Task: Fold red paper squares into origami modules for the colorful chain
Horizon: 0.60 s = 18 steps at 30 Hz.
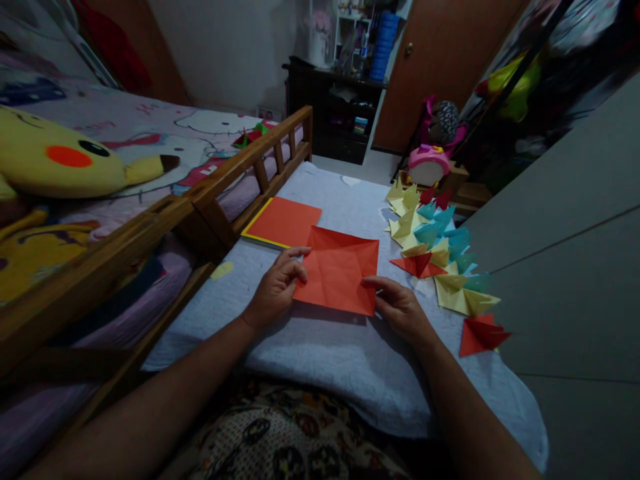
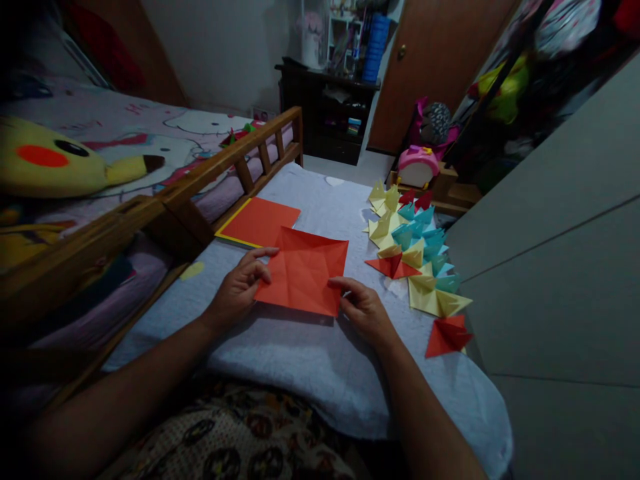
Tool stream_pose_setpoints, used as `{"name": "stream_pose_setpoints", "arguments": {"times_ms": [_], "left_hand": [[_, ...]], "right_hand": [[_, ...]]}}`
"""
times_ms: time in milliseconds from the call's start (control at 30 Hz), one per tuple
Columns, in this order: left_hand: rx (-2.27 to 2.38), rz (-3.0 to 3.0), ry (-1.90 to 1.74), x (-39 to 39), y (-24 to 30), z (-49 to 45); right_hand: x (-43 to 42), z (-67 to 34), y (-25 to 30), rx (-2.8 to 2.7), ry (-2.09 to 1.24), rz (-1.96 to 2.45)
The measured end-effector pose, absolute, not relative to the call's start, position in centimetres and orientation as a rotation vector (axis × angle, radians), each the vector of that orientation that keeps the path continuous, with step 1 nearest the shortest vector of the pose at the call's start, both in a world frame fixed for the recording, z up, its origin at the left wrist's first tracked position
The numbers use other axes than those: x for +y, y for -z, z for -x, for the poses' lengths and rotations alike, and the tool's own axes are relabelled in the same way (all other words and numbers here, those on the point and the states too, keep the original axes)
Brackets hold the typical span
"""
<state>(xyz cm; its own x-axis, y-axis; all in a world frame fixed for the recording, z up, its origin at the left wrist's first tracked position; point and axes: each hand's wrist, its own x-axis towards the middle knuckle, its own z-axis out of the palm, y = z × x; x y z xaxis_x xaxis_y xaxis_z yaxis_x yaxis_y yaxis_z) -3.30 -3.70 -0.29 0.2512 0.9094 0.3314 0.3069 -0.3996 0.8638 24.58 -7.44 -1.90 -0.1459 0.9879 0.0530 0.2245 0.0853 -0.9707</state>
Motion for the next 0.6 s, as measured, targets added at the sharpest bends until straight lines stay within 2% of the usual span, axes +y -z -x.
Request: {"name": "stream_pose_setpoints", "arguments": {"times_ms": [600], "left_hand": [[1.120, -1.830, -1.184, -3.62, 0.40, 3.36]], "right_hand": [[-7.47, -24.62, 1.71, -1.556, -1.085, 1.254]]}}
